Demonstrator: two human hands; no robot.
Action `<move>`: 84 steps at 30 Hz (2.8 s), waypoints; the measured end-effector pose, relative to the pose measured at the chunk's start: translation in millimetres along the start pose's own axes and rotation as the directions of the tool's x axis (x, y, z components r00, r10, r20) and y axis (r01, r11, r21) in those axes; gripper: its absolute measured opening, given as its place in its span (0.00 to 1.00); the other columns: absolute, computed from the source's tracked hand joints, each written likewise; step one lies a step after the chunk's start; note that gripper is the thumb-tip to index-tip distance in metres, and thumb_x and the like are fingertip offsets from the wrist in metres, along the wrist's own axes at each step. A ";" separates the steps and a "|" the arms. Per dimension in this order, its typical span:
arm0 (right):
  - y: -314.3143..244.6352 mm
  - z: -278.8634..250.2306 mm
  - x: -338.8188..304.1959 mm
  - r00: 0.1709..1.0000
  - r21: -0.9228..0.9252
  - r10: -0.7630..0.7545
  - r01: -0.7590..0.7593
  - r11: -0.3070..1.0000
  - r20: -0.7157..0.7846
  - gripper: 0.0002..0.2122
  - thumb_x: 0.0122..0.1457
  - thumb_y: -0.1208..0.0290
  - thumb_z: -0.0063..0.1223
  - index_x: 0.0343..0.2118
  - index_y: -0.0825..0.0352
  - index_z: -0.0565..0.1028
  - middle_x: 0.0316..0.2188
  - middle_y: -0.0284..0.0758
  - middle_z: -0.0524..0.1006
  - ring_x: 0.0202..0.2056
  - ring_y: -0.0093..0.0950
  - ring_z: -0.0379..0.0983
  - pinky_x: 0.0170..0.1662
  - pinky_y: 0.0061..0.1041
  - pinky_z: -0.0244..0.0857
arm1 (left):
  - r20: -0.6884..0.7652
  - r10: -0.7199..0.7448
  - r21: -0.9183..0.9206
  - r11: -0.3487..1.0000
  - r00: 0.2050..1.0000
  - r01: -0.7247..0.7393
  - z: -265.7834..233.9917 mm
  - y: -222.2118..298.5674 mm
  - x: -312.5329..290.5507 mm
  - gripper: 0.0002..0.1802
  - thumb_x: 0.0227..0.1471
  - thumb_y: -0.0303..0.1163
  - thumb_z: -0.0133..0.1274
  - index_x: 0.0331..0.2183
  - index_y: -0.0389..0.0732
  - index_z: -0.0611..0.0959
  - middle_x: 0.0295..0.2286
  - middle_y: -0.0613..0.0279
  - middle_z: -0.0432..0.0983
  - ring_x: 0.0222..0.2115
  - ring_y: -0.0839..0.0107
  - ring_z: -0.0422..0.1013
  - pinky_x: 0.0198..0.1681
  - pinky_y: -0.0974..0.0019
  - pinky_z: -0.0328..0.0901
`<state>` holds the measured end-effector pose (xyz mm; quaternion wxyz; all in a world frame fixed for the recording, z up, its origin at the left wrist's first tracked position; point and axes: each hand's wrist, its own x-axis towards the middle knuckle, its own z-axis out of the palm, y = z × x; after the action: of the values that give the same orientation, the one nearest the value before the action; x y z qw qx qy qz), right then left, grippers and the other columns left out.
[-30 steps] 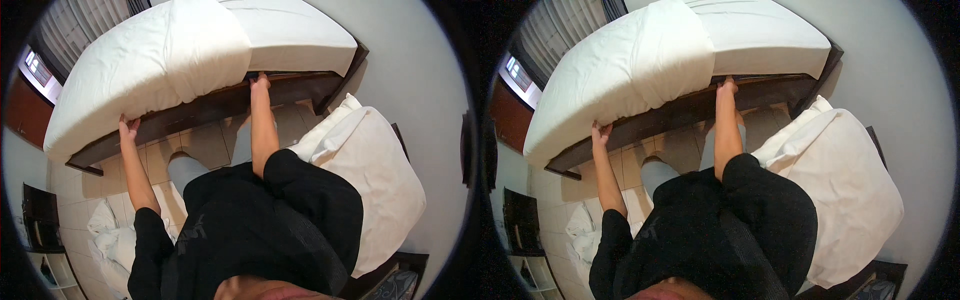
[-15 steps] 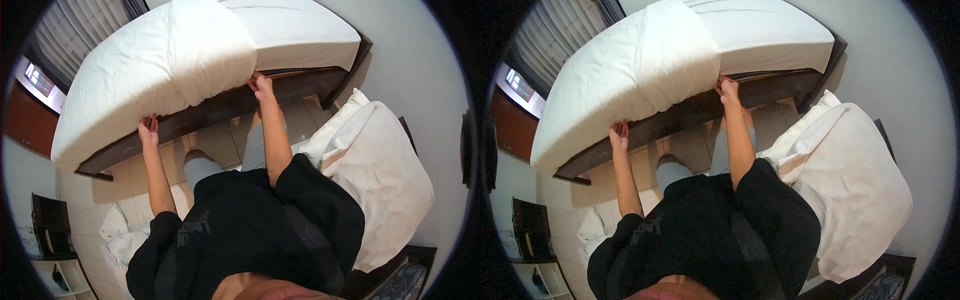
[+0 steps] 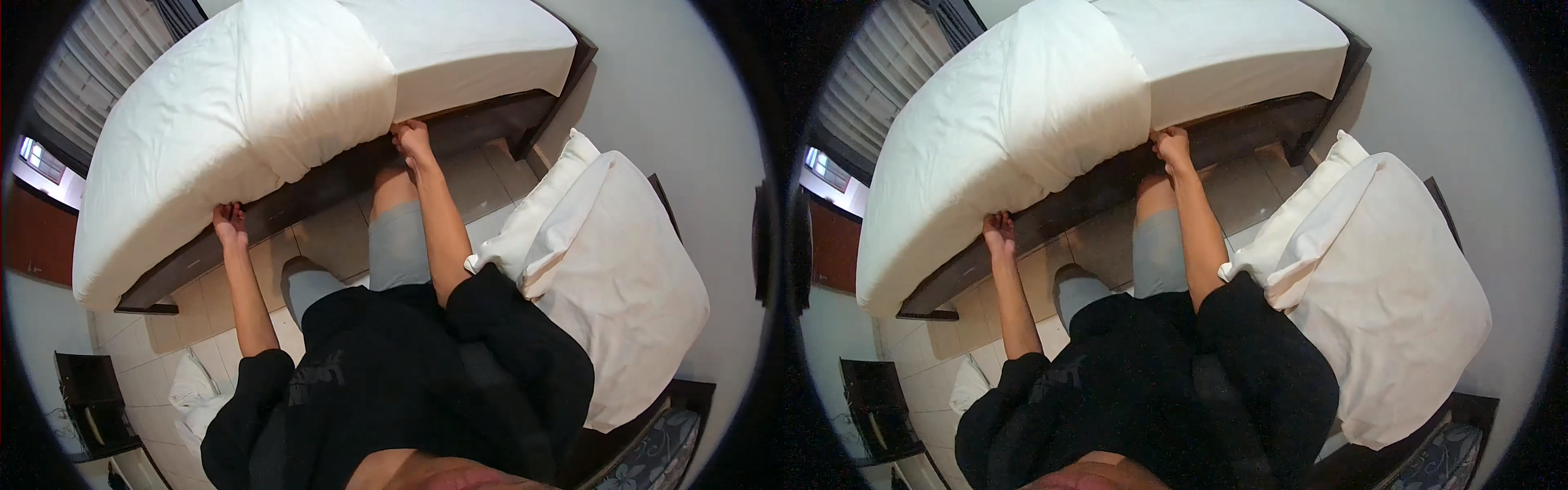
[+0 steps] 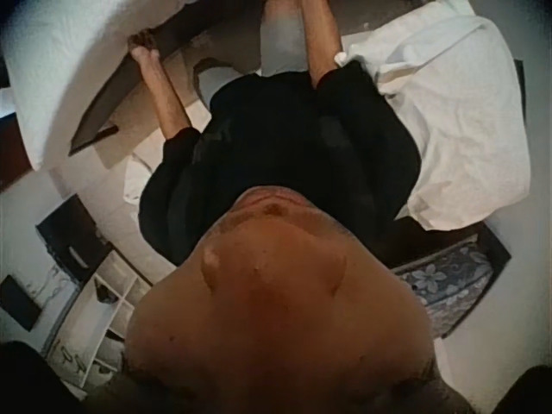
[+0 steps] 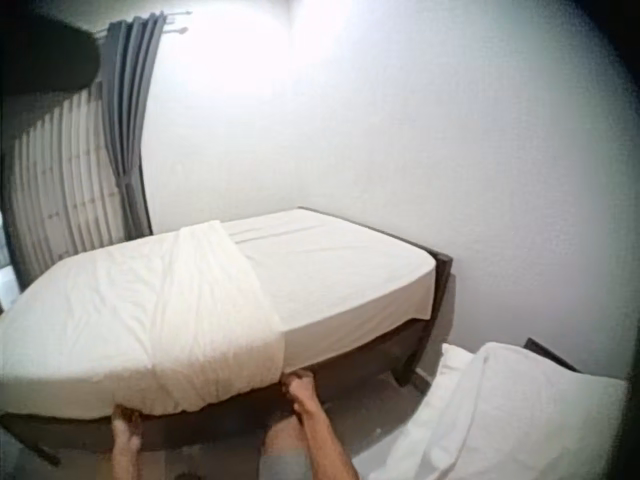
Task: The person spreads a white fitted sheet over a mattress, tucking the edges under the mattress frame. They then place a pillow into a white pillowcase, fluff the pillow, and arrange it on the bed. The person repeats the process for a second pillow.
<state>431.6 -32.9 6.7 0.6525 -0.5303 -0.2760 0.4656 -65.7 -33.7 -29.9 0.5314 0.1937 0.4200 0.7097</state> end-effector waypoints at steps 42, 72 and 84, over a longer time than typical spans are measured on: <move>-280.7 284.1 165.0 0.997 -0.933 -0.067 -0.012 0.360 -0.039 0.21 0.69 0.54 0.50 0.47 0.73 0.72 0.41 0.52 0.81 0.43 0.52 0.78 0.49 0.51 0.67 | -0.067 -0.038 0.992 0.100 0.997 0.071 423.1 136.1 76.4 0.29 0.63 0.46 0.53 0.55 0.33 0.74 0.45 0.41 0.79 0.45 0.43 0.76 0.48 0.46 0.69; -35.6 849.9 -219.1 0.514 -0.576 0.273 0.777 0.254 0.813 0.36 0.66 0.62 0.46 0.70 0.79 0.48 0.73 0.54 0.48 0.74 0.47 0.39 0.73 0.57 0.34 | 0.093 -0.019 0.951 -0.293 0.995 -0.094 -142.3 581.8 64.3 0.35 0.60 0.40 0.56 0.64 0.40 0.67 0.64 0.50 0.60 0.65 0.48 0.56 0.63 0.47 0.59; 13.3 985.1 -225.9 0.895 -0.898 -0.134 0.436 0.068 0.425 0.36 0.67 0.55 0.46 0.70 0.76 0.52 0.73 0.50 0.51 0.75 0.44 0.40 0.73 0.57 0.31 | -0.341 0.402 0.901 -0.120 0.850 0.418 -429.8 753.2 308.7 0.37 0.56 0.56 0.61 0.51 0.32 0.75 0.50 0.44 0.71 0.53 0.42 0.67 0.56 0.44 0.66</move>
<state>-507.4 192.3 305.2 0.1842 -0.7009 -0.6835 0.0880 -932.5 19.4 275.4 0.0658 0.3175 0.9317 0.1640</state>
